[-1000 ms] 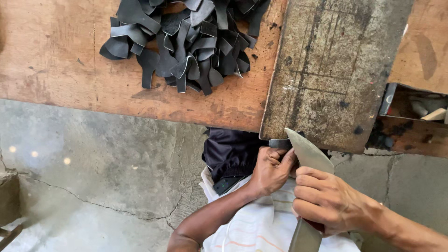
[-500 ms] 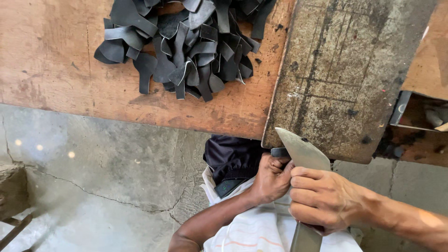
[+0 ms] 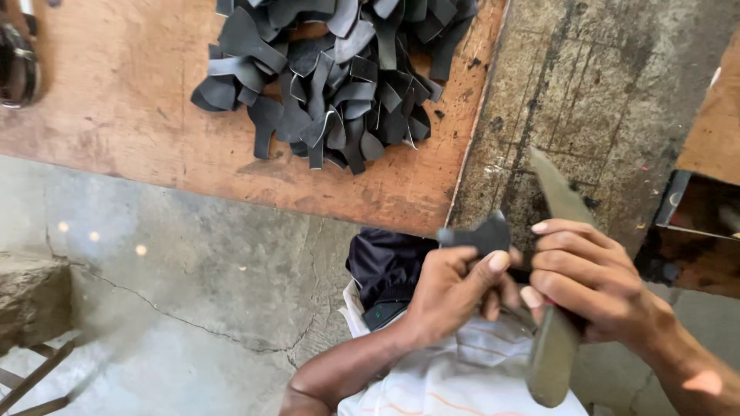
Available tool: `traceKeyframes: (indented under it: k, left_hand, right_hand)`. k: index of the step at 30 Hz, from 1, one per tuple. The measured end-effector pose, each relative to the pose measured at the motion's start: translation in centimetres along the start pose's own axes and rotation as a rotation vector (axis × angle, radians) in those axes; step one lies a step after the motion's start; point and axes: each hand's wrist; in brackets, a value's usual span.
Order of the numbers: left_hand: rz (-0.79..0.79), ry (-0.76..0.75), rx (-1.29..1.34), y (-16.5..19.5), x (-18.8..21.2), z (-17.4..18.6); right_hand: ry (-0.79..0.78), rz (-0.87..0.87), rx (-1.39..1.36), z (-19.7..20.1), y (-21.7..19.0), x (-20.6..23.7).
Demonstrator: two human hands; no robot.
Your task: The person sits at a workbench trimming the edges of small black rubber or foam pieces with a curved blade knife, holding each piece against a worn wooden board and cutting along its edge. Trimmed pieces are placed onto a growing pile on the table, and the person picks up new untrimmed pieces one at a time.
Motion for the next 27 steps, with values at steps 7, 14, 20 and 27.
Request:
traceKeyframes:
  k: [7,14,20,27]
  left_hand:
    - [0.017,-0.153,-0.625,5.3,0.1,-2.1]
    - [-0.902,0.294,-1.230,6.9,-1.1,-3.0]
    - [-0.817,0.243,-1.365,7.9,-1.8,-3.9]
    - [-0.753,0.146,-1.247,8.2,-0.7,-3.3]
  right_hand:
    - [0.111,-0.166,0.169,0.7,-1.6,1.9]
    - [0.121,-0.126,0.128,0.8,-2.0,2.7]
    - [0.116,-0.082,0.002,1.0,-3.0,2.7]
    - [0.182,-0.115,-0.013,1.2,-3.8,3.0]
Point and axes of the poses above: each hand's wrist, its own x-axis away from the middle knuckle, its own z-axis out of the back of the hand, y = z × x, and after that the axes turned 12 degrees about x, right-handed
